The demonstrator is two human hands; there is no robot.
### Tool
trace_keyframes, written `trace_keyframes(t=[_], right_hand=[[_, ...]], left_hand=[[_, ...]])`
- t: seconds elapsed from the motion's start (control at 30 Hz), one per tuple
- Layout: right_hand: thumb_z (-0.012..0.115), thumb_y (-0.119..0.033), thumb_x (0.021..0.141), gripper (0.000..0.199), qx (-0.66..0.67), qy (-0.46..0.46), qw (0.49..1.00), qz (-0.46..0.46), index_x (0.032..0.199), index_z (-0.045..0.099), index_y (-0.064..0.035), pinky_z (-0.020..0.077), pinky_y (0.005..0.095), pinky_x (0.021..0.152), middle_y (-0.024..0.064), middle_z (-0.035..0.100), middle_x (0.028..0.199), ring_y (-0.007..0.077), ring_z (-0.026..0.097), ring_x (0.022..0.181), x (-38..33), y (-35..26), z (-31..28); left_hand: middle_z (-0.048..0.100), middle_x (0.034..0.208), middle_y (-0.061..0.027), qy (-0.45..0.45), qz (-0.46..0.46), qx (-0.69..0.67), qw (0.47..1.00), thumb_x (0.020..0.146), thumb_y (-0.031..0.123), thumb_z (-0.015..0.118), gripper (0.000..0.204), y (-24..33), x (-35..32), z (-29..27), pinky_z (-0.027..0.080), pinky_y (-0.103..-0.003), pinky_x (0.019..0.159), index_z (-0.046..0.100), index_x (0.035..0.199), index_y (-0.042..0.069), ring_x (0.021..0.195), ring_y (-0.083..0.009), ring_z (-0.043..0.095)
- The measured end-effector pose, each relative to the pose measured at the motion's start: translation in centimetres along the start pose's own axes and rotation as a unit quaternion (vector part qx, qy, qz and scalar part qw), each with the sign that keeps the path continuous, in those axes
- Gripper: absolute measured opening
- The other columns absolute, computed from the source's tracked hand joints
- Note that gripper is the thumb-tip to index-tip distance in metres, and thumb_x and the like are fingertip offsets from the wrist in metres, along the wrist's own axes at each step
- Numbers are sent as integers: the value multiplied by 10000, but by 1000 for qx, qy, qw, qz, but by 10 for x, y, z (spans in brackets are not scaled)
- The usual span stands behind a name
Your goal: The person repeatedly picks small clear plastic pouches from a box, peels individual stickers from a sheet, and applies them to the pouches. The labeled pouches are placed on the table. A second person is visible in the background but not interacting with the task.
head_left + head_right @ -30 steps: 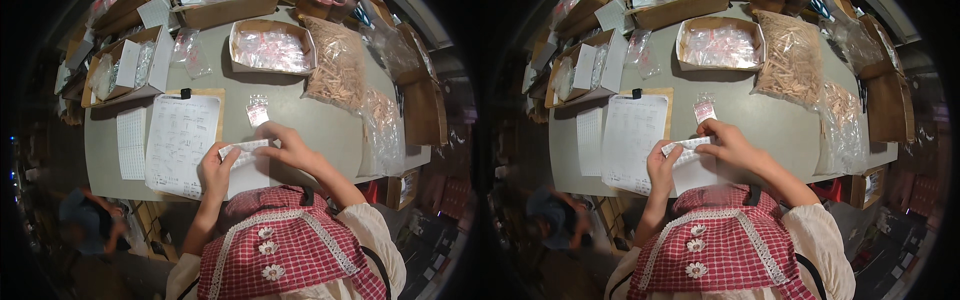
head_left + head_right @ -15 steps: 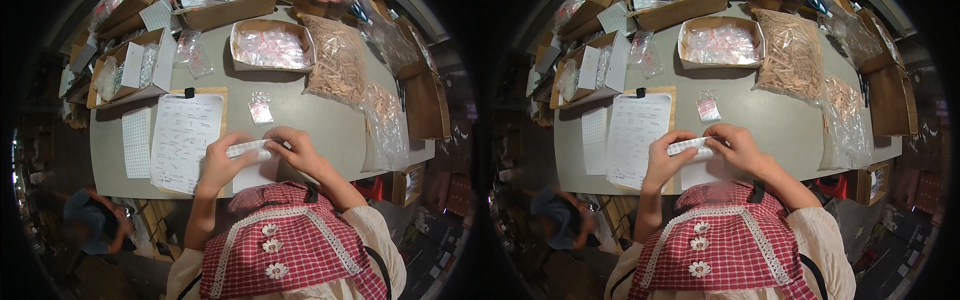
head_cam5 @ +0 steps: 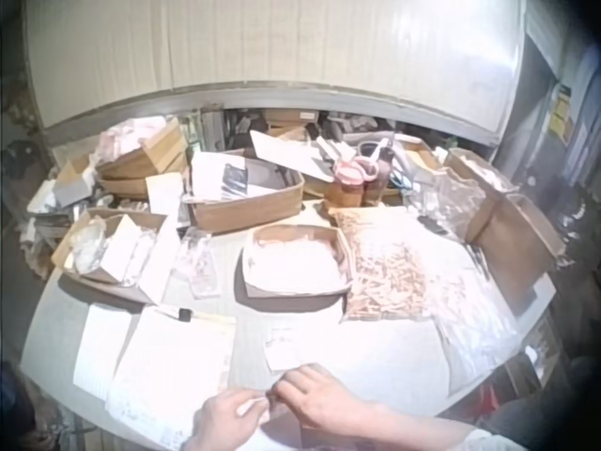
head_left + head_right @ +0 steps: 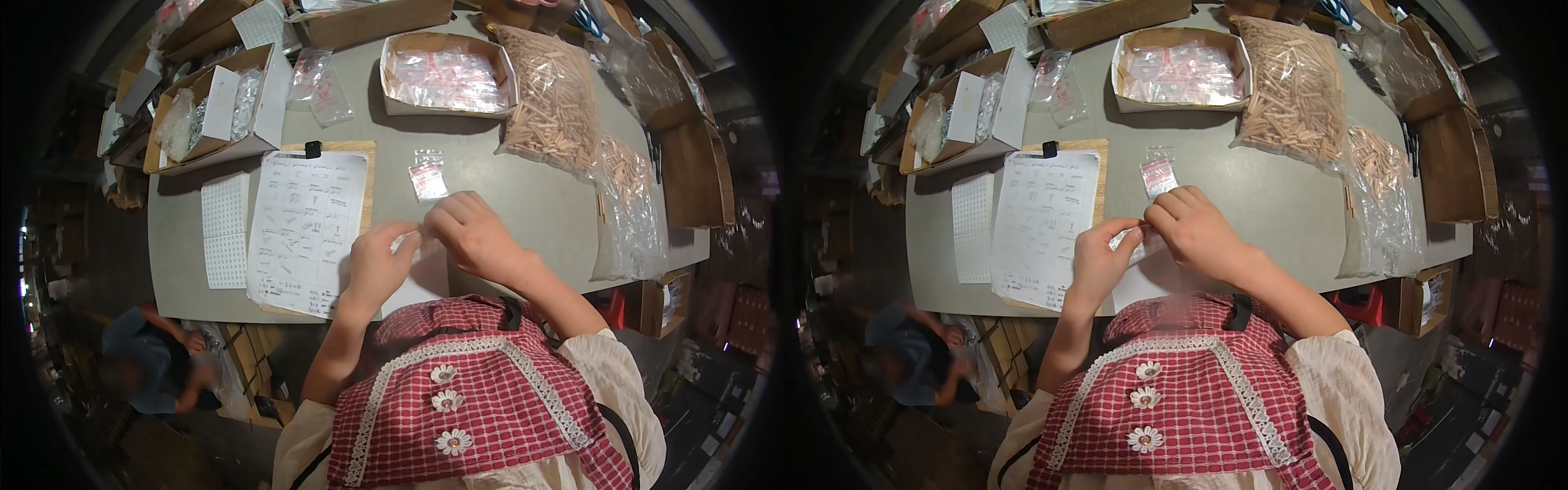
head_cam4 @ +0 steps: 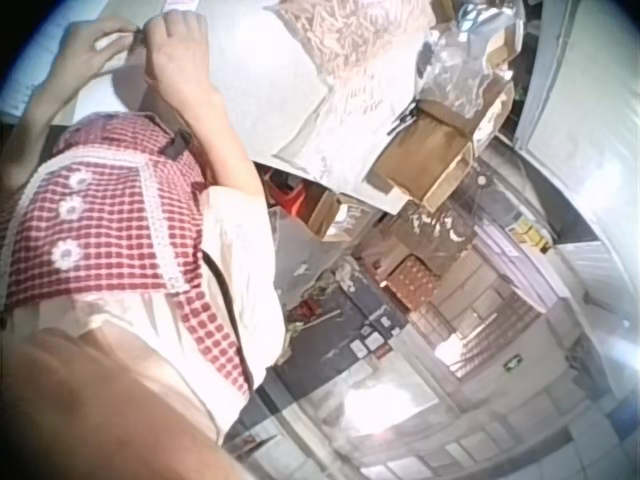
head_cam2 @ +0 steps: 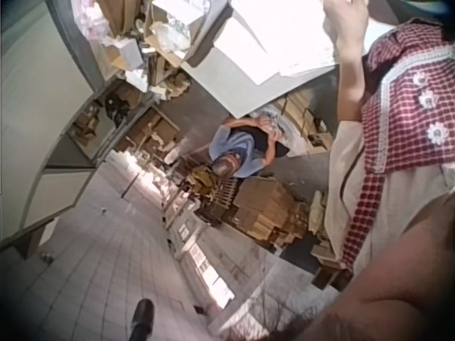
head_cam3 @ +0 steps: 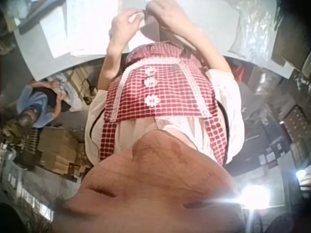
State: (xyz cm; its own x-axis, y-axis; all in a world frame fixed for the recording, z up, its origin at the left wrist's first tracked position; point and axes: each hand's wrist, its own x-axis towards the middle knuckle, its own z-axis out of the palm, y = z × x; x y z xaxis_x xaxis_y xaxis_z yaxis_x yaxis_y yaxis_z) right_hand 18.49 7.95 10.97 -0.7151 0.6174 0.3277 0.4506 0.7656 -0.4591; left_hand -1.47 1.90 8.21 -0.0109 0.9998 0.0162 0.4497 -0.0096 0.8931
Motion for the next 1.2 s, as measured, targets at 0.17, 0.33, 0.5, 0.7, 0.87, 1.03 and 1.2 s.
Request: trace_keyframes(t=[0.17,0.33,0.5,0.7,0.87,1.03,1.2], right_hand=[[635,-116,806,224,-98,0,994,-49,1023,623,-58,487,398,931,86,588,969,282,594,972,1,-4,3],[610,-174,827,239,-163,-40,981,-100,1034,618,-57,479,389,939,75,584,969,253,587,967,-2,-2,11],[666,-87,754,308,-68,-48,994,-68,1053,605,-47,477,419,923,111,592,991,315,588,987,0,10,16],[630,24,756,335,17,-27,999,0,1078,558,-27,497,467,942,190,641,1105,406,609,1094,13,65,28],[589,5,816,279,-95,18,990,104,1092,553,-23,519,485,910,186,661,1081,405,646,1063,-24,75,28],[586,-25,883,167,48,-19,974,222,1050,591,-26,508,439,803,171,659,1013,376,652,943,-45,89,1],[643,-144,936,149,141,-27,932,332,1010,631,-15,497,405,741,156,665,878,307,645,812,-24,93,-15]], left_hand=[[762,862,-96,-47,-92,-20,994,956,118,675,175,-5,6,-2,533,-289,730,756,1016,-25,788,-144,694],[762,895,-169,-91,-182,-114,972,923,221,670,249,-34,14,2,538,-331,766,780,1029,25,832,-240,728],[770,891,-133,-114,-195,-132,965,912,304,664,311,-46,17,1,528,-322,789,788,1035,47,838,-224,722],[740,847,-22,-78,-200,-79,973,931,199,705,223,-56,14,11,486,-241,741,768,958,-14,792,-79,636],[745,858,-31,-59,-198,-60,977,941,231,706,250,-54,9,7,494,-254,755,763,987,-9,815,-86,641],[756,893,-50,-67,-174,-64,980,949,239,716,272,-44,11,12,500,-256,771,759,1024,-18,834,-99,656],[771,964,-64,-89,-143,-80,983,937,213,746,266,-28,18,20,519,-271,813,760,1095,-1,890,-115,679]])
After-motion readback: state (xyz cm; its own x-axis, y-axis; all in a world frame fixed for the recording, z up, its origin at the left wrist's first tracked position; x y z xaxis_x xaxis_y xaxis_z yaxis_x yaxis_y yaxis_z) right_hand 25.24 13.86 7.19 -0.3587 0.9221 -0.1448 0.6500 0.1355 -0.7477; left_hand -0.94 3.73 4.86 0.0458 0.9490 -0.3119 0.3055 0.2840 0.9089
